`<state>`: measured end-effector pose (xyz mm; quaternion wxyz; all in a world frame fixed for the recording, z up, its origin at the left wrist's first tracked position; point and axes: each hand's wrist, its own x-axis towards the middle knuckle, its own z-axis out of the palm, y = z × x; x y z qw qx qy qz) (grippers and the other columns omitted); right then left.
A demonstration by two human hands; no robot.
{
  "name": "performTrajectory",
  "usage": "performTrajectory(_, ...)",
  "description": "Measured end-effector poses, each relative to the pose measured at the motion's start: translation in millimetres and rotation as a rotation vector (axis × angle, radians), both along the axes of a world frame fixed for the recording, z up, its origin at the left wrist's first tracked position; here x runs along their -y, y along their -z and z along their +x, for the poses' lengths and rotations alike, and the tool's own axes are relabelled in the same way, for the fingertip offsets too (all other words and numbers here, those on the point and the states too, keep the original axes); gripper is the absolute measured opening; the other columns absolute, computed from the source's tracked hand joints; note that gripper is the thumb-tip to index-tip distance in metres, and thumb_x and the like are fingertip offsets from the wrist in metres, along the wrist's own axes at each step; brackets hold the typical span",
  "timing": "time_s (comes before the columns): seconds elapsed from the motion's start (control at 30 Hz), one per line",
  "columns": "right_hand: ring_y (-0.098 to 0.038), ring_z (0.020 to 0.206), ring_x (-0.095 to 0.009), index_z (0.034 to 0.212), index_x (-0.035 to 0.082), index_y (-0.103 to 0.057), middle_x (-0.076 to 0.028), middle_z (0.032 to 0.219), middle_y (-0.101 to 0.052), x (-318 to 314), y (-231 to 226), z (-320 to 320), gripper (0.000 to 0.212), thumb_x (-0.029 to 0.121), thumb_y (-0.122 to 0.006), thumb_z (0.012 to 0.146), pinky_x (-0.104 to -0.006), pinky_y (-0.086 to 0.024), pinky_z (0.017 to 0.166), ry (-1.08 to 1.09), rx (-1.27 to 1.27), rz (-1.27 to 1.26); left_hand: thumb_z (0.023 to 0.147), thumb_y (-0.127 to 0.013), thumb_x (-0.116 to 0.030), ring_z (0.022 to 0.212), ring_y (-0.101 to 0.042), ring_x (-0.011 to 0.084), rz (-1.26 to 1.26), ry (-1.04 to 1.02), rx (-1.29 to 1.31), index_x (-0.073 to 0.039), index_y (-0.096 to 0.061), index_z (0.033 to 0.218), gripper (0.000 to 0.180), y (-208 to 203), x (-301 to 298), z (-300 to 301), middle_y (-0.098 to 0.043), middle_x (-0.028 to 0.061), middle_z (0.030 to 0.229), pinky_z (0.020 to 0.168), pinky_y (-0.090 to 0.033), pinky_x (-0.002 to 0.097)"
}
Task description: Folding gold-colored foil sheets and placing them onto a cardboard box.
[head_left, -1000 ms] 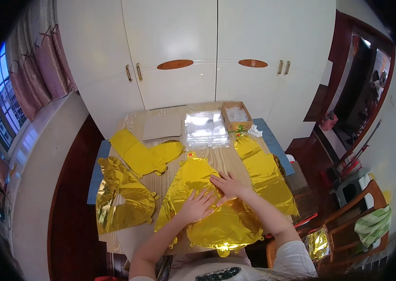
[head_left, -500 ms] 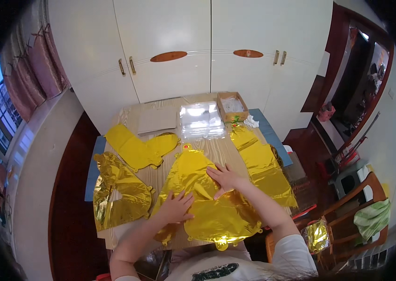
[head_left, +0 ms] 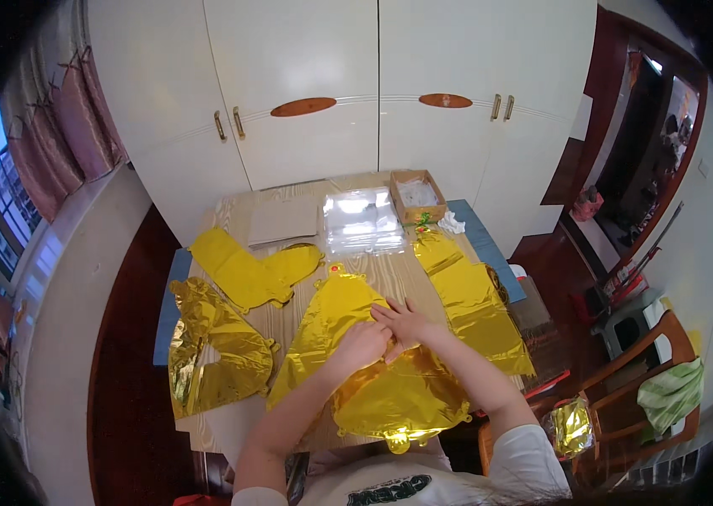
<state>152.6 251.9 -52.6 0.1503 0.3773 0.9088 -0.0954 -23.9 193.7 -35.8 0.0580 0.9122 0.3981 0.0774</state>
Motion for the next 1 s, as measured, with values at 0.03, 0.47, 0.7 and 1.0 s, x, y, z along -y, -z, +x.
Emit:
performTrajectory(0.03,-0.006,0.148,-0.035,0.155,0.012,-0.012,-0.004,0.162,-0.009,1,2,0,0.139,0.085,-0.067,0.050,-0.0632,-0.010,0.114,-0.006,-0.011,0.011,0.080,-0.061,-0.017,0.101,-0.060,0.0260,0.033,-0.011,0.057,-0.003,-0.064,0.098,0.023,15,-3,-3,-0.062,0.0081,0.102,0.084,-0.049,0.0400)
performTrajectory(0.47,-0.012,0.147,-0.038,0.151,0.004,-0.023,-0.011,0.159,-0.020,30,1,15,0.122,0.079,-0.063,0.064,-0.0611,-0.011,0.115,0.028,-0.177,0.154,0.095,-0.049,-0.037,0.137,-0.037,0.0299,0.116,-0.063,0.122,0.000,-0.042,0.140,0.059,36,19,-20,-0.041,0.0170,0.147,0.112,-0.030,0.0444)
performTrajectory(0.7,-0.024,0.143,-0.038,0.146,0.012,-0.037,-0.011,0.152,-0.035,153,16,65,0.079,0.062,-0.051,0.088,-0.0620,-0.016,0.113,0.073,-0.314,0.280,0.094,-0.049,-0.046,0.141,-0.032,0.0306,0.079,-0.077,0.042,-0.007,-0.038,0.145,0.065,28,21,-17,-0.036,0.0157,0.151,0.115,-0.024,0.0485)
performTrajectory(1.0,-0.051,0.106,-0.030,0.106,0.005,-0.059,-0.017,0.113,-0.055,294,29,75,0.033,0.014,-0.073,0.078,-0.0398,-0.042,0.093,0.947,-1.147,0.496,0.091,-0.053,-0.051,0.140,-0.033,0.0298,0.124,-0.100,0.058,-0.011,-0.042,0.144,0.067,35,22,-18,-0.039,0.0117,0.150,0.114,-0.025,0.0502)
